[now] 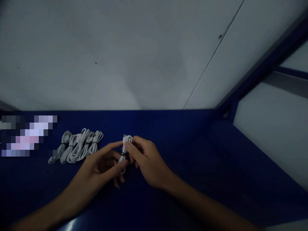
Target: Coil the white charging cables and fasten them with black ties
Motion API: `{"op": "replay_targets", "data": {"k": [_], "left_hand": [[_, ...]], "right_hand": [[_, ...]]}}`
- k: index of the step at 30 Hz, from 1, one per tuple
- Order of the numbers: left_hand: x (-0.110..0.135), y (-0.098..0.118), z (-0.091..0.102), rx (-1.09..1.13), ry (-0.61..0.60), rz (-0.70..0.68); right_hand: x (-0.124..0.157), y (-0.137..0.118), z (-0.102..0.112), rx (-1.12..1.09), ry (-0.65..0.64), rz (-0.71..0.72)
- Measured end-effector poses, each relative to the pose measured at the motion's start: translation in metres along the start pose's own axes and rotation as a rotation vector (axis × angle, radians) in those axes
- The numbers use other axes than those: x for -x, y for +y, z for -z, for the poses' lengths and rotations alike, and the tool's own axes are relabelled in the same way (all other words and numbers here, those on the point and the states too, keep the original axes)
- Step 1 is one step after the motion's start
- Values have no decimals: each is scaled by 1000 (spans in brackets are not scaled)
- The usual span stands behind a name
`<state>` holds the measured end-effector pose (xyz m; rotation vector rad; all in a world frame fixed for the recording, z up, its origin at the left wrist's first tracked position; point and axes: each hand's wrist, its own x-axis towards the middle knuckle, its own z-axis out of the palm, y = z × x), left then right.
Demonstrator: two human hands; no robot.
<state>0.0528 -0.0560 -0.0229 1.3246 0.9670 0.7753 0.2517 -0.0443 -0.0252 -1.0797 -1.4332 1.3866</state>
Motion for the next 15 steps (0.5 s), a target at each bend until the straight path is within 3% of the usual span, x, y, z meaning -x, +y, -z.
{"op": "replay_targets", "data": {"k": [7, 12, 15], "left_hand": [[-5, 3, -1, 165, -72, -3], [-4, 0, 0, 30, 18, -48], [-2, -4, 1, -71, 57, -89]], "right_hand": [[0, -3, 4, 23, 8, -21], [7, -5, 1, 283, 77, 39], [8, -4, -2, 364, 31, 22]]}}
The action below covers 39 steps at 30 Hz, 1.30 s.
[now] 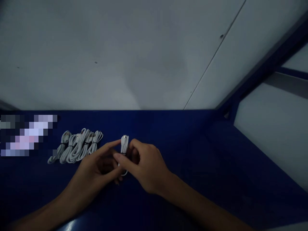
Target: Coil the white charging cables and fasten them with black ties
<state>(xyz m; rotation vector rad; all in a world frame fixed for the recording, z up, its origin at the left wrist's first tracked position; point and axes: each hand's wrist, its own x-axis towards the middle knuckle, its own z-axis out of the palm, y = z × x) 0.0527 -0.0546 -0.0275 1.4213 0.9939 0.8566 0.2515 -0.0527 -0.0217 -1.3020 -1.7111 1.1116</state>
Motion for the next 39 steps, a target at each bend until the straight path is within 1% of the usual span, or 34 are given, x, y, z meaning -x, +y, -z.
{"op": "replay_targets", "data": {"k": [3, 5, 9, 14, 20, 26, 30, 34, 39], "left_hand": [[1, -2, 0, -32, 18, 5], [0, -2, -1, -22, 24, 12], [-1, -1, -1, 24, 32, 27], [-1, 2, 0, 121, -4, 85], [-5, 9, -2, 222, -23, 143], [-7, 11, -2, 321, -87, 144], [-6, 15, -1, 337, -129, 141], [-6, 17, -1, 351, -178, 127], [-6, 18, -1, 357, -183, 124]], "right_hand": [[-1, 0, -2, 64, -41, 41], [-1, 0, -2, 56, -59, 73], [1, -2, -2, 39, -102, 66], [1, -1, -1, 85, -135, 84], [-1, 3, 1, 108, -170, 151], [-1, 5, 3, 69, -158, 167], [0, 1, 5, -18, -138, 186], [1, -3, 5, -118, -118, 144], [2, -3, 5, -152, -100, 124]]}}
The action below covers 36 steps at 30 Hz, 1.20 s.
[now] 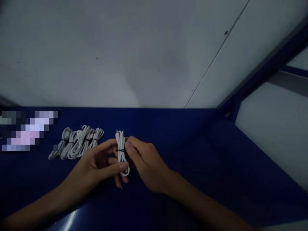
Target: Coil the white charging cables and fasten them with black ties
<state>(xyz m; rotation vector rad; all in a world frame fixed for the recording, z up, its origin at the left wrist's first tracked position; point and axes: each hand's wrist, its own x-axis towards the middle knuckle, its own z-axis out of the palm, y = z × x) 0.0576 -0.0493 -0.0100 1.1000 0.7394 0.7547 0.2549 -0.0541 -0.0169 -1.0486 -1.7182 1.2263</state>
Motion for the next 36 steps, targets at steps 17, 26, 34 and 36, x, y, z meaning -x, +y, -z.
{"op": "replay_targets", "data": {"k": [17, 26, 34, 36], "left_hand": [[9, -8, 0, -365, 115, -89], [6, -3, -1, -133, 53, -21], [6, -2, -3, -119, 34, -18], [6, -2, -2, -109, 12, -29]], "right_hand": [[3, -2, 0, 134, -33, 50], [4, -2, 2, 161, -69, 79], [-1, 2, 6, 247, -121, 134], [-2, 3, 8, 272, -108, 166]]}}
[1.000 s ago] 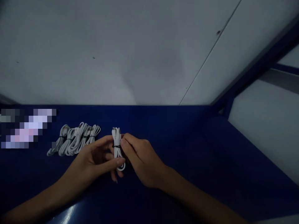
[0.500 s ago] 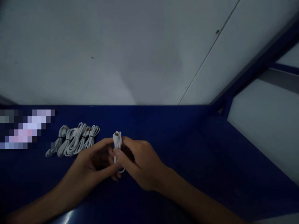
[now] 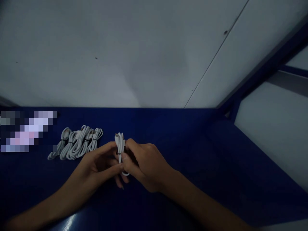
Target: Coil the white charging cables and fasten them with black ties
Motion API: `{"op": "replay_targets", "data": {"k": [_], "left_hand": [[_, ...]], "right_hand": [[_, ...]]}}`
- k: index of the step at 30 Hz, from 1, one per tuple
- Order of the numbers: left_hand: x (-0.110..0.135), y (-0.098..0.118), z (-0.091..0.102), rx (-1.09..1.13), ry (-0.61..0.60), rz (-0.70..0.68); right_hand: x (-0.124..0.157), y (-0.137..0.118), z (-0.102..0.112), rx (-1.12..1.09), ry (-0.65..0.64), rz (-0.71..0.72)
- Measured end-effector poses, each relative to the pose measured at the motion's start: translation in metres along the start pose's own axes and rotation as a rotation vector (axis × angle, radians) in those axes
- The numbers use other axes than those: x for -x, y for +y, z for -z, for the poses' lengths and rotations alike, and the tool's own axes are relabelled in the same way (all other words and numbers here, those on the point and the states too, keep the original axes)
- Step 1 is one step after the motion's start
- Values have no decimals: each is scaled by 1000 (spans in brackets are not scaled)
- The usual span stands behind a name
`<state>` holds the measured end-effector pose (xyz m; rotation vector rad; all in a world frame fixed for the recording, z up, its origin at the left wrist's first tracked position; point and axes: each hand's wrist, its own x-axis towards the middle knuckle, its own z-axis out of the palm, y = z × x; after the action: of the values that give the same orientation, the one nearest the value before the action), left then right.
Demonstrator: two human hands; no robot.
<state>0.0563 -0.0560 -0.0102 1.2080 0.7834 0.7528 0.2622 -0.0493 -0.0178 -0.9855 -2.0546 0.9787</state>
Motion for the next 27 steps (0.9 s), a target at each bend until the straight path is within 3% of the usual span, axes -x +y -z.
{"op": "replay_targets", "data": {"k": [6, 18, 27], "left_hand": [[-1, 4, 0, 11, -52, -2], [-2, 3, 2, -1, -27, 28], [-2, 1, 2, 193, -168, 51]], "right_hand": [[2, 2, 2, 76, 35, 26], [0, 1, -1, 62, 47, -7], [0, 1, -1, 107, 44, -25]]}}
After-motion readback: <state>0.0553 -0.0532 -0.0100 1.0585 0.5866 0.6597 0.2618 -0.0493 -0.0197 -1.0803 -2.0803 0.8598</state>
